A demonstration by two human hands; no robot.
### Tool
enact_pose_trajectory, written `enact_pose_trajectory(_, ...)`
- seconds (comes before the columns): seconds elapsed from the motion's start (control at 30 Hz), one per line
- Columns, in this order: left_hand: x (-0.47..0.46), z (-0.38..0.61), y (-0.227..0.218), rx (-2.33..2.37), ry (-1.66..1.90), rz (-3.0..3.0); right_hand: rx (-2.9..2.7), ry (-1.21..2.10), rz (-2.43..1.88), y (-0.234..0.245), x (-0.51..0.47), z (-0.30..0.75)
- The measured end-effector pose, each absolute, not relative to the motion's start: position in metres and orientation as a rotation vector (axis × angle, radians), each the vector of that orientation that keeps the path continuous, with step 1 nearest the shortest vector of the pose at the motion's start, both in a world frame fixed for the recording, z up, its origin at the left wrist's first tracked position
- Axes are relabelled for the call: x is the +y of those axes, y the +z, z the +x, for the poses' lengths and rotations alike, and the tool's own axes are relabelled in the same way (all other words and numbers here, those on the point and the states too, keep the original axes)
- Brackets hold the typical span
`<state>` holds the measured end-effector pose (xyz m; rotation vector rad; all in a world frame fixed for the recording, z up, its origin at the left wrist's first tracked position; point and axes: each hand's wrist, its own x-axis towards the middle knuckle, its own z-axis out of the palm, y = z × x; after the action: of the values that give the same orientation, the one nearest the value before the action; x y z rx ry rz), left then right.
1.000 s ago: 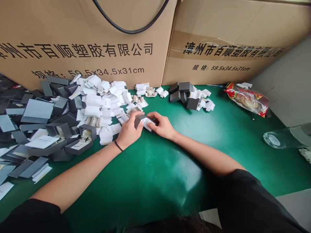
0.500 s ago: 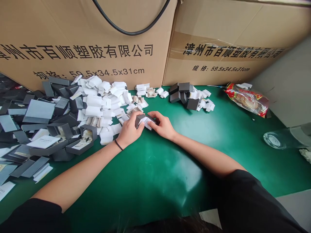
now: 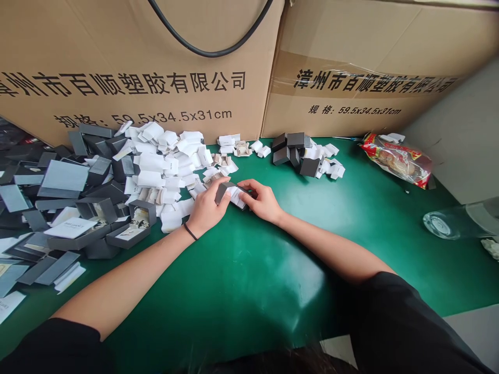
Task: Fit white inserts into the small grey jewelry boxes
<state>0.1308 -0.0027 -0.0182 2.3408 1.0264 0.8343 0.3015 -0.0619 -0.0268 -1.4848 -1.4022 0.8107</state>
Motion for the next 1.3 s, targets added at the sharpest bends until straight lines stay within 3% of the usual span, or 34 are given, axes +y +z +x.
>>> enact_pose_trajectory(0.3, -0.001, 0.129, -0.018, 1.152, 0.890, 2.068, -1.358, 0.989, -1.423, -0.019, -0.064, 0.301)
enact_pose_trajectory(0.53, 0.001, 0.129, -0.018, 1.160, 1.087, 2.118, -1.538, 0.799, -1.592, -0.015, -0.066, 0.295)
enact_pose_trajectory(0.77, -0.003, 0.130, -0.016, 1.066, 0.952, 2.274, -1.569, 0.741, -1.616, -0.013, -0.069, 0.295)
enact_pose_trajectory(1.03, 0.002, 0.130, -0.022, 1.041, 0.968, 2.160, -1.282, 0.888, -1.432, -0.025, -0.061, 0.299)
enact_pose_trajectory(1.23, 0.005, 0.131, -0.026, 1.081, 1.027, 1.998, -1.209, 0.609, -1.494, -0.020, -0.065, 0.294)
enact_pose_trajectory(1.3, 0.005, 0.131, -0.026, 1.028, 1.113, 2.058, -1.269, 0.771, -1.446, -0.018, -0.069, 0.292)
